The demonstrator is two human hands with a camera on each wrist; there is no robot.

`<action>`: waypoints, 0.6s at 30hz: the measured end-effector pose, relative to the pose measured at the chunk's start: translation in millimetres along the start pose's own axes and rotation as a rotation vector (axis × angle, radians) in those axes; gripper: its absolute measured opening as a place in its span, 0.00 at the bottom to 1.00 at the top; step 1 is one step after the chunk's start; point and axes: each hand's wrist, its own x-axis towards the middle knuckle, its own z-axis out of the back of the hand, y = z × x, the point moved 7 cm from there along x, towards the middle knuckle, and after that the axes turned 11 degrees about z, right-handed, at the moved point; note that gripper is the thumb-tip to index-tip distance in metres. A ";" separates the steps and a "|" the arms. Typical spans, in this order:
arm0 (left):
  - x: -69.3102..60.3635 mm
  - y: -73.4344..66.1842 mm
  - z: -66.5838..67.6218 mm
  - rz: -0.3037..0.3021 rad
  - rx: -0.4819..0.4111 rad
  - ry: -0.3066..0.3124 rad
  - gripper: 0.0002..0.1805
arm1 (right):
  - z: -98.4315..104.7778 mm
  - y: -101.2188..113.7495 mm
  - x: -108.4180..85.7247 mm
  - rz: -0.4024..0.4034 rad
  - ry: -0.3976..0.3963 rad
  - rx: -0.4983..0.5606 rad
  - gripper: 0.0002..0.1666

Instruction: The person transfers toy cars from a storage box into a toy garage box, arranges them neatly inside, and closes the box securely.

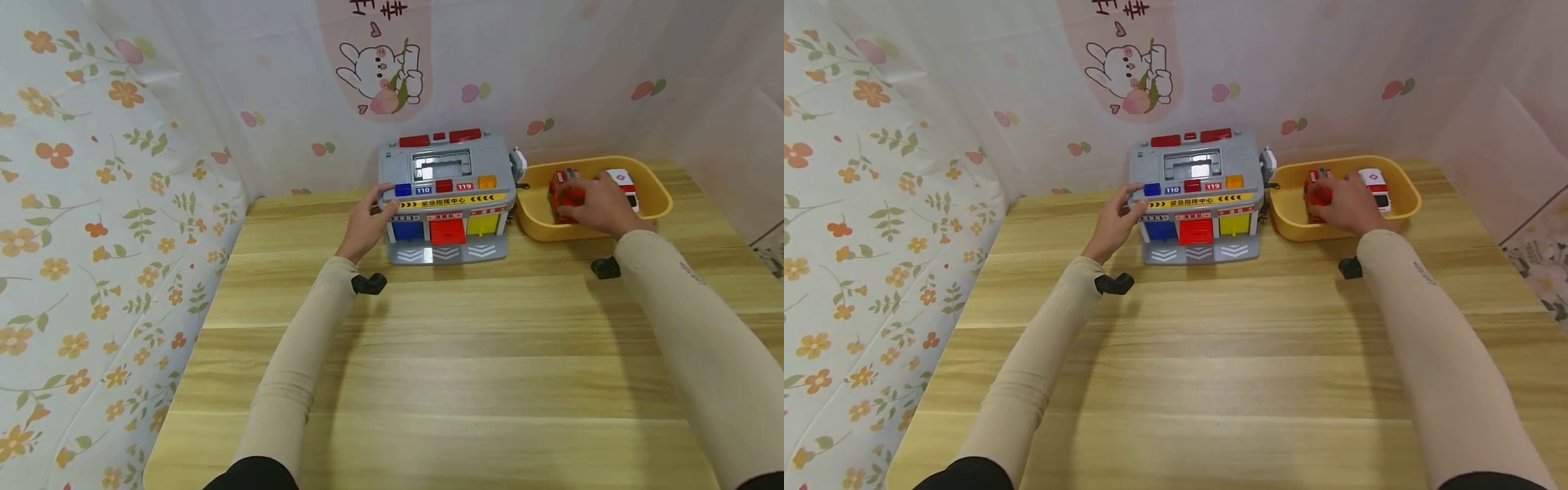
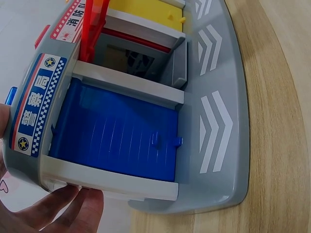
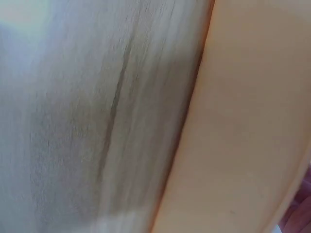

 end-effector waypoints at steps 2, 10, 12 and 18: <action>-0.1 -0.1 0.8 0.000 0.001 0.000 0.24 | 1.7 4.8 -0.6 0.006 -0.003 0.008 0.24; -2.7 0.6 0.7 0.005 0.004 0.002 0.23 | 8.4 18.5 -6.9 0.034 -0.041 0.044 0.22; -2.3 0.1 -0.1 0.001 0.004 0.003 0.24 | 12.2 22.0 -10.4 0.030 -0.059 0.058 0.22; -1.1 -0.4 -0.3 0.013 0.010 -0.001 0.24 | 24.4 33.8 -25.1 0.056 -0.140 0.076 0.22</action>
